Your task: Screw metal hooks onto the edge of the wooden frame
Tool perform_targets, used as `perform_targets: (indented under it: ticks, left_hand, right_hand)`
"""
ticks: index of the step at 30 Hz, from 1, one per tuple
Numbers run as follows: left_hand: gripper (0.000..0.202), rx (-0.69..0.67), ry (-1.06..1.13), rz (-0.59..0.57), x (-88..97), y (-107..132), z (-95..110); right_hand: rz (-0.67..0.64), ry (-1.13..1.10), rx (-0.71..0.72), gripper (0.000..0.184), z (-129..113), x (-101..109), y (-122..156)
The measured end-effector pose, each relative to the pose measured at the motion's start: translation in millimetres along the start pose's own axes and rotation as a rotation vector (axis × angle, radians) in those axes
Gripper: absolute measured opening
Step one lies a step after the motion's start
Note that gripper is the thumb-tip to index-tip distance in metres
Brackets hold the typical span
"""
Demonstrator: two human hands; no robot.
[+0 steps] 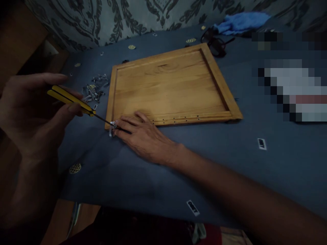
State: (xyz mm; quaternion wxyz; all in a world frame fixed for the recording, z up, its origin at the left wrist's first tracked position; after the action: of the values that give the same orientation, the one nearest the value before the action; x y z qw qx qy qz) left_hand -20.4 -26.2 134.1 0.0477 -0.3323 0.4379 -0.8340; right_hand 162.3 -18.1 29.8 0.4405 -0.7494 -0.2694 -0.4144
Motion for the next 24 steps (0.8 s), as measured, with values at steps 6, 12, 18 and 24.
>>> perform_targets:
  ticks: [6, 12, 18, 24]
  left_hand:
    - [0.048, 0.003, 0.028, -0.021, -1.6, 0.4, 0.5]
    - [0.051, -0.076, -0.046, -0.017, -3.3, 0.9, 3.2]
    - [0.051, -0.154, -0.115, -0.017, -3.5, -1.1, 6.3]
    - [0.041, -0.012, -0.115, -0.030, -2.6, 0.6, 7.9]
  right_hand:
    - [0.027, 0.011, 0.013, 0.034, 0.2, -0.3, 0.4]
    - [0.004, -0.002, -0.005, 0.034, 0.4, 1.0, 0.1]
    - [-0.009, -0.012, -0.008, 0.034, 1.1, -0.1, -0.2]
    - [-0.005, -0.005, -0.008, 0.035, 1.2, -0.8, 0.8]
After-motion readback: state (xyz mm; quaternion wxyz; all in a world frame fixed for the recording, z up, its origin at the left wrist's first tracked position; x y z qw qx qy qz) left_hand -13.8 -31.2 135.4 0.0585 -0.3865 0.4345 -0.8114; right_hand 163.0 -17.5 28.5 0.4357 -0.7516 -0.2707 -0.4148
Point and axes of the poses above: each hand's wrist, its own y-axis away from the middle knuckle, its own x-axis out of the back of the hand, z = x × y, the point moved 5 cm from there along -y, towards the middle knuckle, and after that the axes turned 5 degrees about -x, right-handed, at the moved point
